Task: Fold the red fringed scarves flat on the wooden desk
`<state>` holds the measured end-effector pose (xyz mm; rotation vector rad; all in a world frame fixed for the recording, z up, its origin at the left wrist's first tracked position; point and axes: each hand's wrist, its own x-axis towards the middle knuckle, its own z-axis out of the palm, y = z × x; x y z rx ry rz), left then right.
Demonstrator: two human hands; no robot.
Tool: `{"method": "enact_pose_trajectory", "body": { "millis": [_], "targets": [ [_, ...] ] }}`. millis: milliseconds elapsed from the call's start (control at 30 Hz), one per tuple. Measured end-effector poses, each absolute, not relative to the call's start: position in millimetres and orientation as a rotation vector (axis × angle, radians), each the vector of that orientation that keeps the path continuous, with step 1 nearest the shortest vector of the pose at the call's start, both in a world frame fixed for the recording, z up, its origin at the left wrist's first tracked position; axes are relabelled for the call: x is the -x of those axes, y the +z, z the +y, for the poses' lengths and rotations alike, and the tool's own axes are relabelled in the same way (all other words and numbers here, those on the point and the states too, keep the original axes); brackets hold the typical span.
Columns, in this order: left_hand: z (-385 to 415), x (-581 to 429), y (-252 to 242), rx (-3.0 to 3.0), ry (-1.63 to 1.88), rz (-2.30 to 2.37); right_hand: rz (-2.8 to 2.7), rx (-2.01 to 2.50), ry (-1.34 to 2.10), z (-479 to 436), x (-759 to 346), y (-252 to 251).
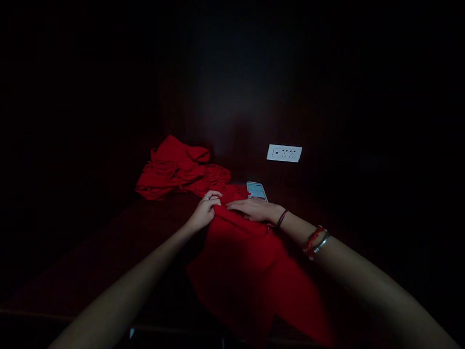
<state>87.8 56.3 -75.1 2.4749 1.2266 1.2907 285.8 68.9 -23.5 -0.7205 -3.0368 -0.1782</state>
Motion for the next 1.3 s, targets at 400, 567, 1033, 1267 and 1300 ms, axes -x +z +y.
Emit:
{"method": "enact_pose_trajectory", "body": {
  "millis": [400,567,1033,1267,1300],
  "targets": [
    [64.7,-76.4,-77.3,-2.416,1.333,1.303,-3.094,0.965,-0.38,77.1,-319.3,-10.0],
    [61.2,-77.0,-74.6,-2.594,1.253,1.268,-3.061,0.828,-0.025,71.5,-327.1,-8.2],
    [45.0,-94.6,-61.5,-2.703,0.669,1.39,-2.454,1.544,0.298,-43.1,-370.1,-73.3],
    [7.7,-99.4,-63.7,-2.369,0.57,1.617,-2.27,1.482,0.242,-37.3,-370.4,-76.6],
    [5.2,-95.2,-63.8,-2.281,0.487,1.596,-2.243,1.47,0.263,-33.6,-375.3,-74.2]
  ]
}}
